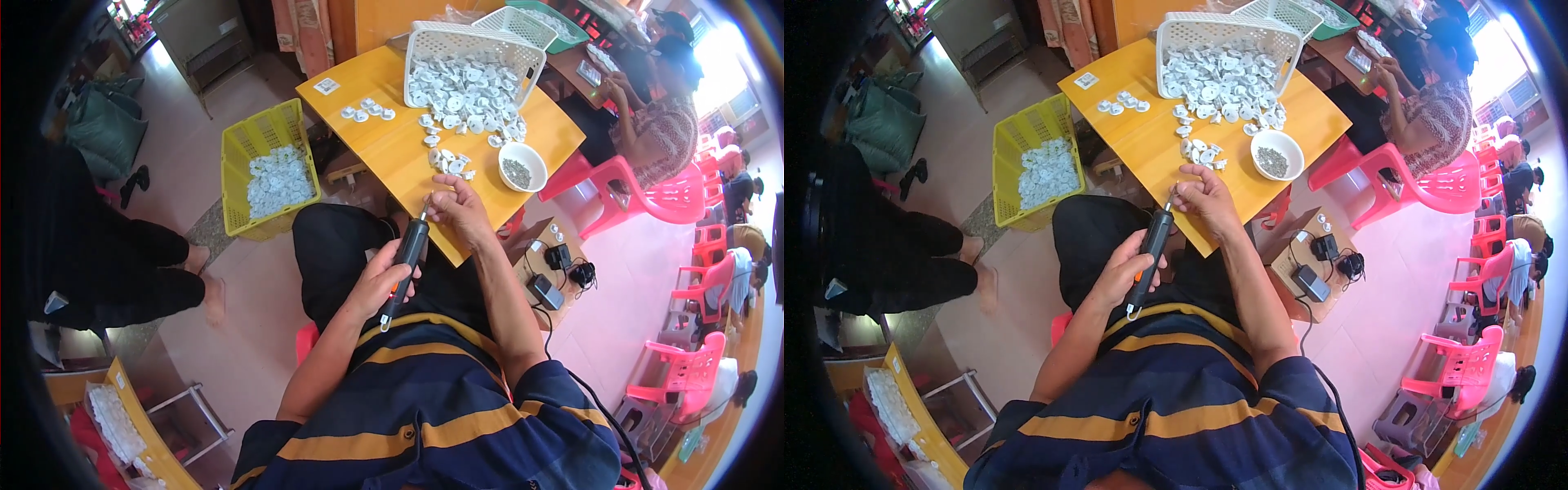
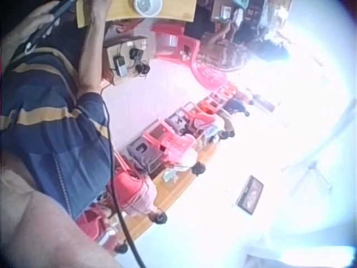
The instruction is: Assembling small white plastic components using an electric screwdriver in a workshop setting.
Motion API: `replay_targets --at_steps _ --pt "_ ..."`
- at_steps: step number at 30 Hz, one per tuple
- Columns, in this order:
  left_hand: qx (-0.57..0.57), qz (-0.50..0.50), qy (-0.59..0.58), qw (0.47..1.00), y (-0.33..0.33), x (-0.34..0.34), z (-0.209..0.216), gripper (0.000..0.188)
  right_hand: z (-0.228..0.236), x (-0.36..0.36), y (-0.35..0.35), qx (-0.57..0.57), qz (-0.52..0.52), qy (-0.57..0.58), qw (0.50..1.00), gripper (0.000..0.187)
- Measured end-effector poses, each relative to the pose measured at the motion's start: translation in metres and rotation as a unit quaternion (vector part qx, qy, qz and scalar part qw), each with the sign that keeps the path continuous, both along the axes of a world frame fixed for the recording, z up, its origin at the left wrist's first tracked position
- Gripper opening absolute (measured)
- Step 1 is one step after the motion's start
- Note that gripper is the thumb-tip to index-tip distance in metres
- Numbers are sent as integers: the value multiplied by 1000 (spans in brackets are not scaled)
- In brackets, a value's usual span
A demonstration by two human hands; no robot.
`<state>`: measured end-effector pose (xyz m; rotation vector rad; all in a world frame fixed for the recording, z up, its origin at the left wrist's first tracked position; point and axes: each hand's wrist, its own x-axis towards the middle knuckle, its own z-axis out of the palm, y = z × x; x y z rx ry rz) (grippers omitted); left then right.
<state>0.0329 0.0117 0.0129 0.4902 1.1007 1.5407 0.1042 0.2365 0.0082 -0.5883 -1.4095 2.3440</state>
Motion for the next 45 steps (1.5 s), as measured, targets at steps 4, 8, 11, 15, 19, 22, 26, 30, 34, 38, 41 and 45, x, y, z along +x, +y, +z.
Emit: replay_targets --at_steps 4,8,11,15,19,22,26,30,34,38,41,45 --pt "3 6 8 1000 0 0 -1 51 -2 8 18 49 -39 -32 998 34" --pt "-9 3 19 1000 1 1 -3 51 -17 9 39 384 -161 -121 901 19" --pt "-11 4 21 1000 0 1 -4 50 -4 4 36 551 -179 -171 797 16" --pt "-9 6 36 999 0 1 -5 50 5 0 26 646 -170 -200 717 16" --pt "-17 8 32 999 0 1 -4 50 -6 -2 30 668 -186 -166 701 13" --pt "-12 4 24 1000 1 2 -4 50 -20 2 37 653 -174 -145 723 11" --pt "-15 5 26 1000 2 1 -3 50 -31 8 46 229 -124 0 966 16" --pt "-11 12 17 1000 -1 2 -4 51 -8 8 24 -100 -71 72 990 26" --pt "-1 16 21 1000 0 1 -3 52 -10 4 20 -187 -42 105 976 32" --pt "-7 21 21 1000 0 1 -3 53 -18 -3 12 -64 -65 40 995 34" --pt "-7 24 16 1000 0 0 -3 53 -16 -7 8 19 -80 4 997 33" --pt "-10 29 26 999 -1 -1 -6 54 -16 -13 1 112 -94 -50 988 32"
